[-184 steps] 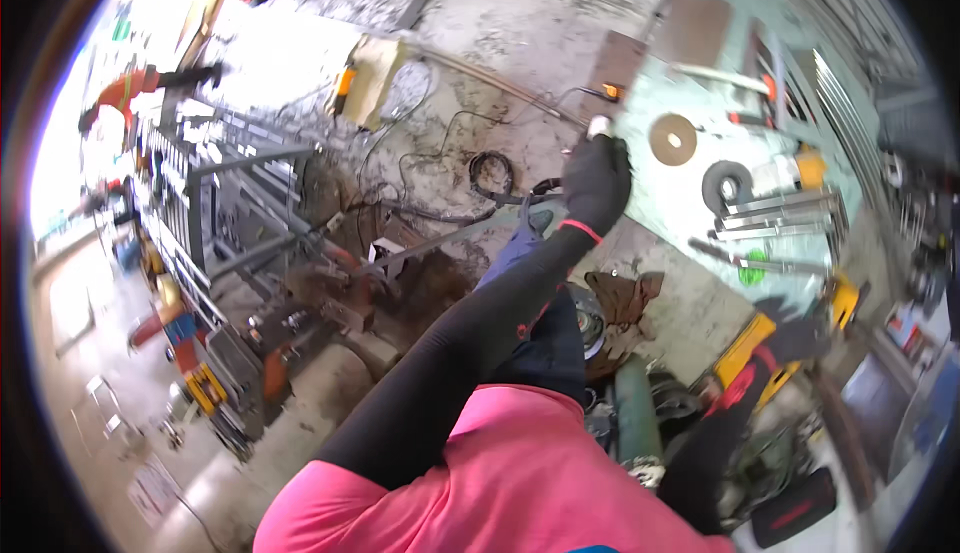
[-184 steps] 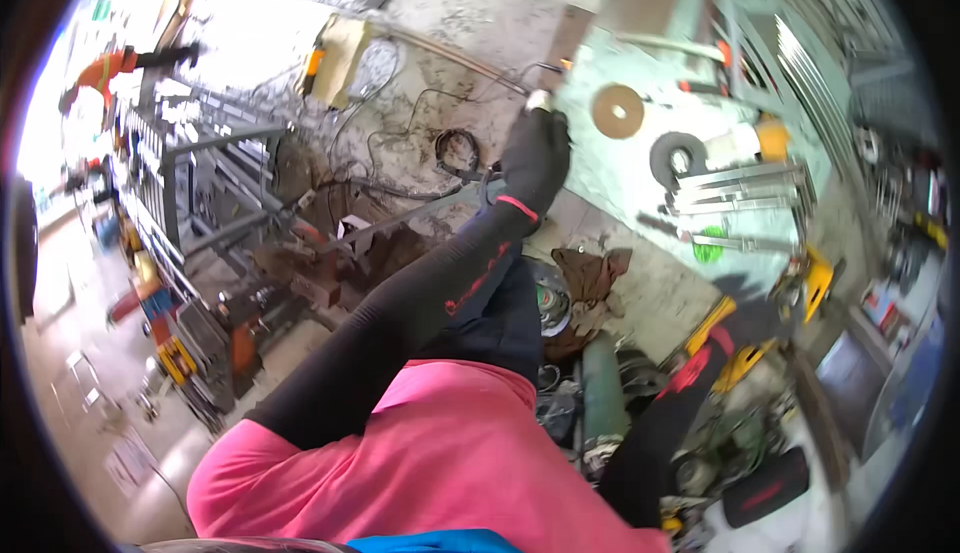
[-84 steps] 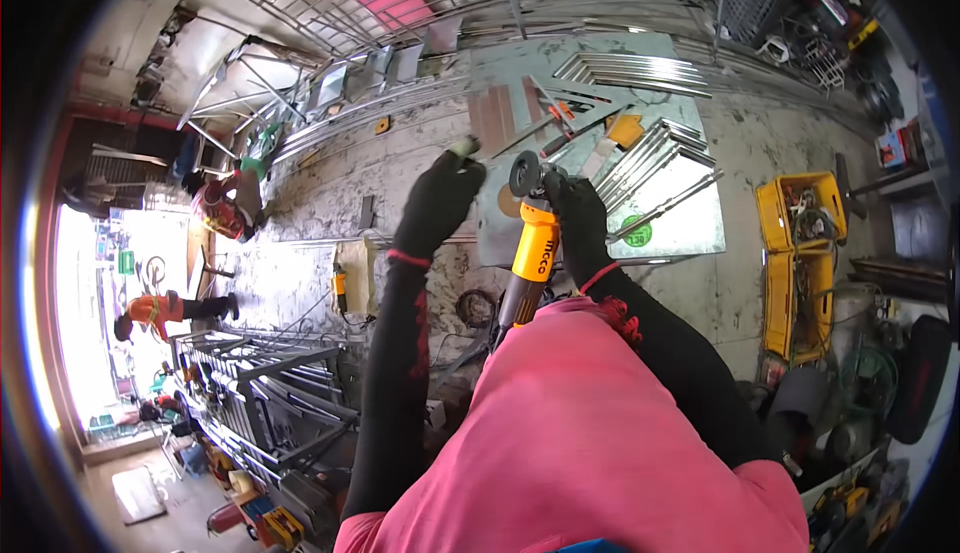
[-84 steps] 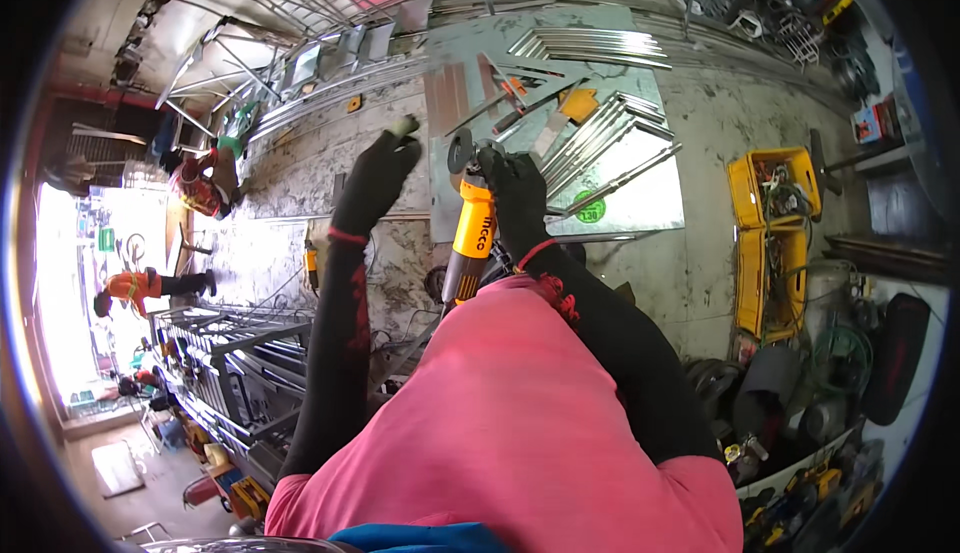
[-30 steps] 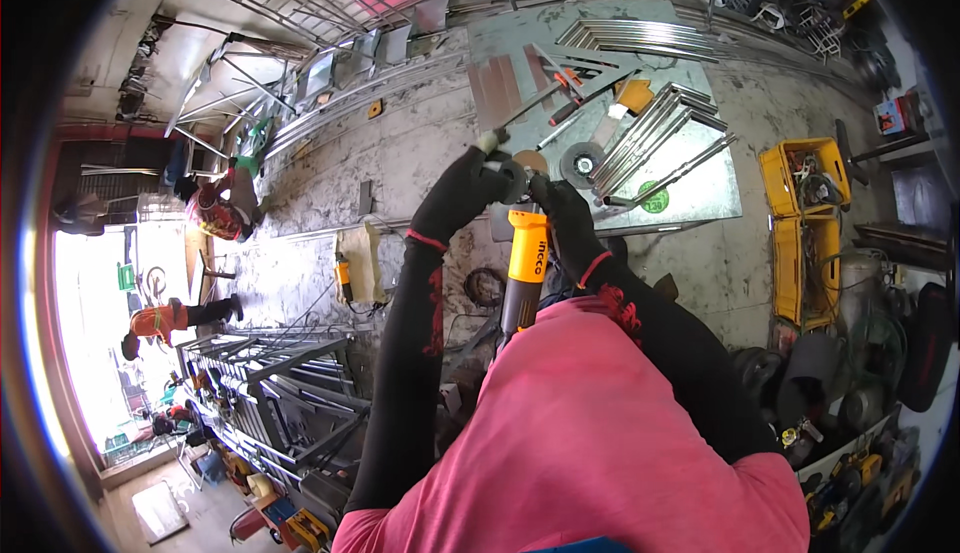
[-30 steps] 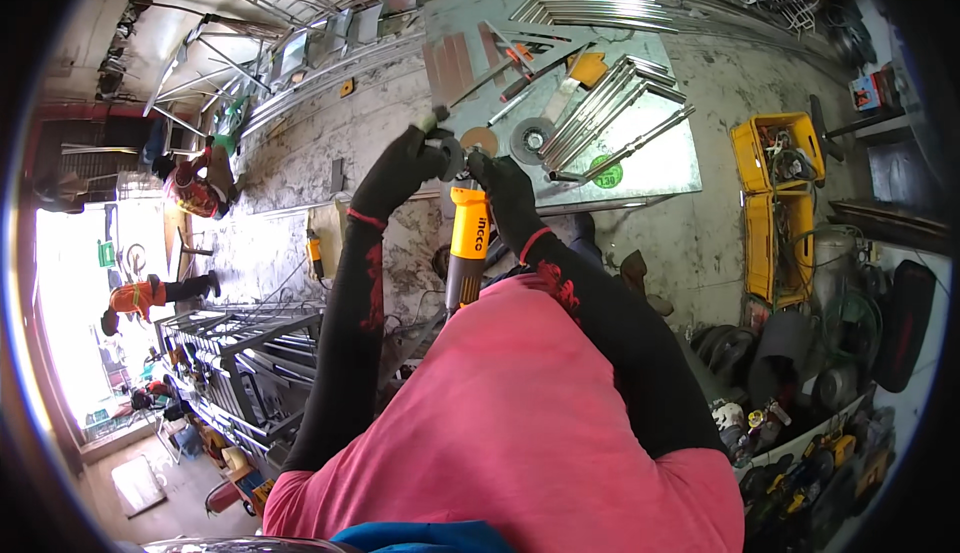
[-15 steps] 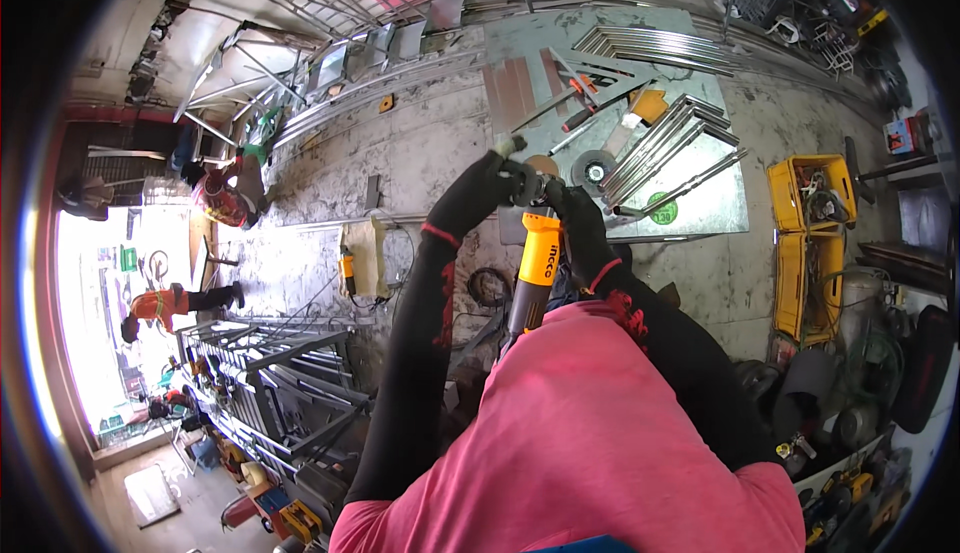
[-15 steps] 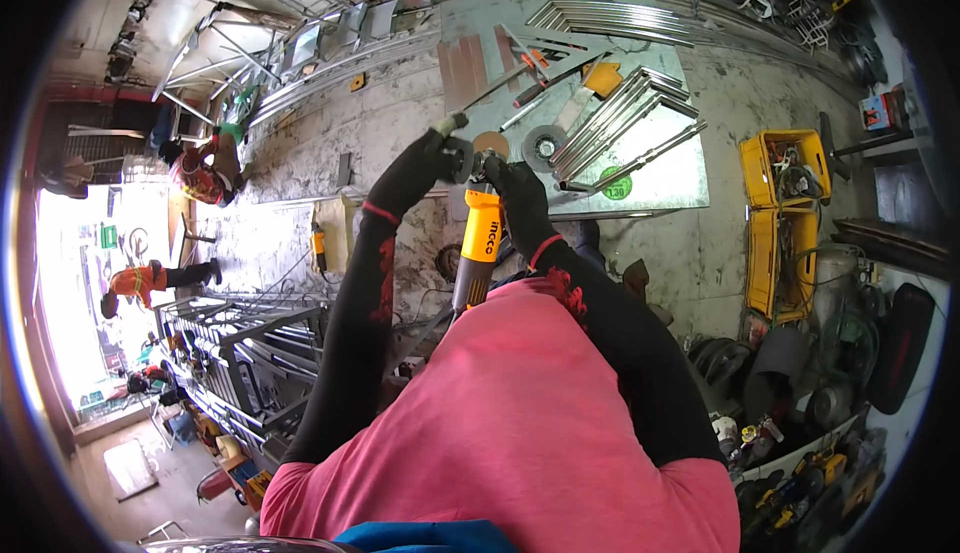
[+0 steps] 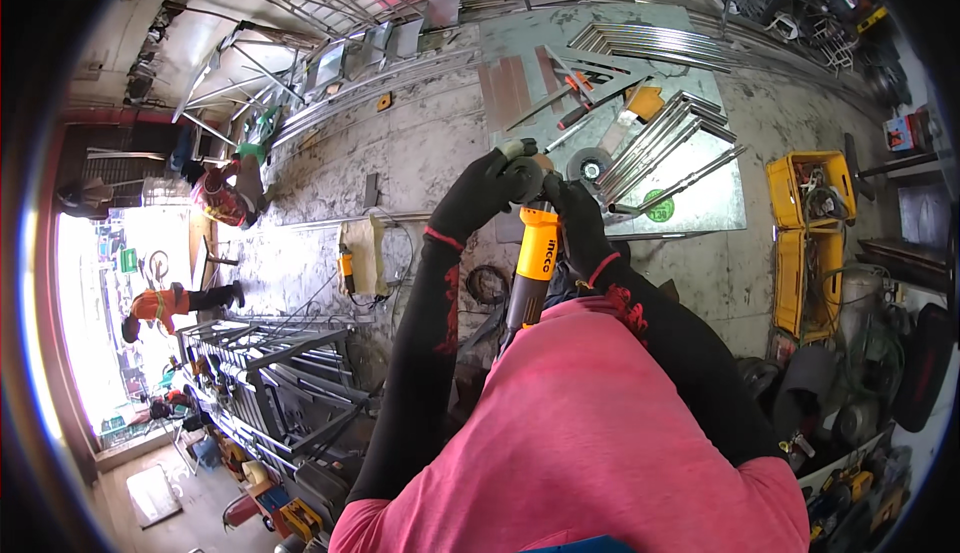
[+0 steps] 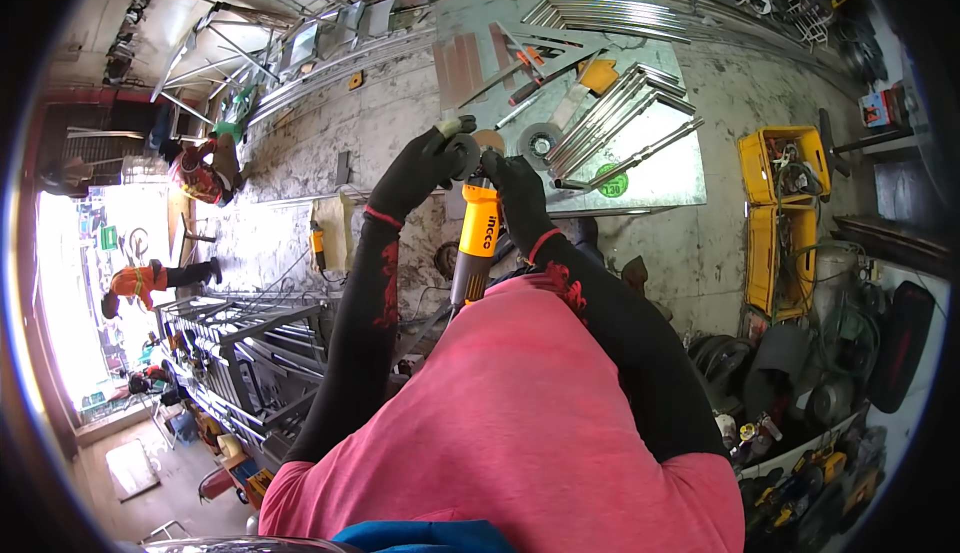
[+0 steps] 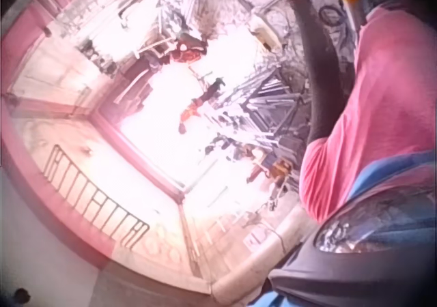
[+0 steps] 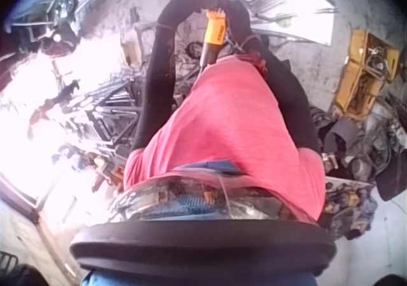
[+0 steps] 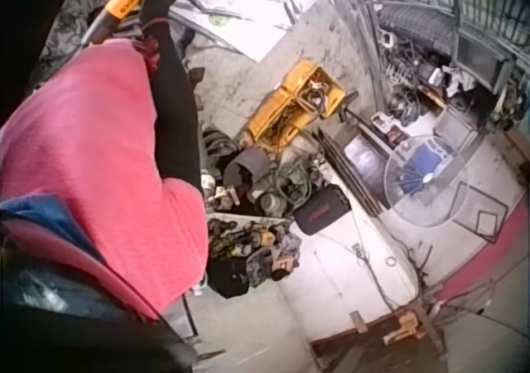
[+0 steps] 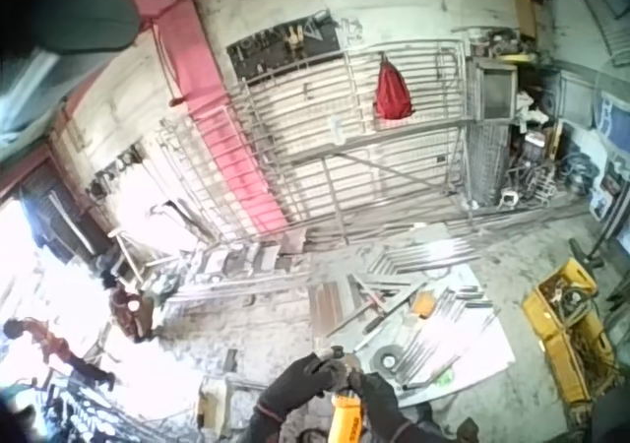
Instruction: The recorder uses an angle grinder to smooth and shape the ends of metal pipes in a fabrication shop.
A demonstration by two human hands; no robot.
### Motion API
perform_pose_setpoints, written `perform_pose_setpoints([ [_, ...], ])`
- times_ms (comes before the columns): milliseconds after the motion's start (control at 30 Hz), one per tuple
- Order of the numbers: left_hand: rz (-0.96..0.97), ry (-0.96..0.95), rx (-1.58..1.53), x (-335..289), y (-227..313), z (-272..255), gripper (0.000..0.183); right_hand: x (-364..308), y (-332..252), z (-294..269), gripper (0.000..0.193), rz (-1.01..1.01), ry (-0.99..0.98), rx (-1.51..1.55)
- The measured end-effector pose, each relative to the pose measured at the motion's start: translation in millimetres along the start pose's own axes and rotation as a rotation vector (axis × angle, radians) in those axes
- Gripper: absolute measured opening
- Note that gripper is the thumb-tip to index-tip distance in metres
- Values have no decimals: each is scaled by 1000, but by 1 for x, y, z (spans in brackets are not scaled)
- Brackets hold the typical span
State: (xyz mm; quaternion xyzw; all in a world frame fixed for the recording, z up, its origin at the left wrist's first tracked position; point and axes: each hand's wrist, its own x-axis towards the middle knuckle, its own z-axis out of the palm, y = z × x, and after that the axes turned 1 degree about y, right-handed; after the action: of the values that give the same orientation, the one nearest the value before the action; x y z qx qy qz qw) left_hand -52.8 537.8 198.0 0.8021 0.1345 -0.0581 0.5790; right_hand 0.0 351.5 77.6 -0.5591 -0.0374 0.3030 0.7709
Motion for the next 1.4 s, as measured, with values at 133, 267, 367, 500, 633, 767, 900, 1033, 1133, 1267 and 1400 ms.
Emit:
perform_pose_setpoints([
  [133,-69,74,-209,14,-4,0,54,3,1,-3,41,120,-9,103],
  [267,6,89,-958,18,-70,9,55,-3,3,-5,34,256,-105,458],
  [367,-116,69,-1234,22,-96,13,55,-9,19,-19,32,362,-180,691],
  [500,-282,147,-1244,44,-115,22,53,-4,55,-30,28,449,-92,825],
  [633,-344,197,-882,78,-128,22,42,-11,75,-32,30,457,-57,901],
  [767,-92,286,15,134,-160,12,31,-10,89,-33,31,430,-83,931],
  [900,31,355,580,136,-185,-17,33,-12,89,-26,32,501,-104,941],
  [1033,-215,519,74,136,-191,-6,30,3,86,-38,34,463,-81,989],
  [1133,-402,638,-183,98,-185,3,29,6,85,-40,33,492,-26,984],
  [1267,-550,752,-362,59,-178,9,34,6,72,-36,34,499,-121,896],
  [1400,-536,694,297,56,-155,13,57,7,60,-39,34,578,-158,894],
])
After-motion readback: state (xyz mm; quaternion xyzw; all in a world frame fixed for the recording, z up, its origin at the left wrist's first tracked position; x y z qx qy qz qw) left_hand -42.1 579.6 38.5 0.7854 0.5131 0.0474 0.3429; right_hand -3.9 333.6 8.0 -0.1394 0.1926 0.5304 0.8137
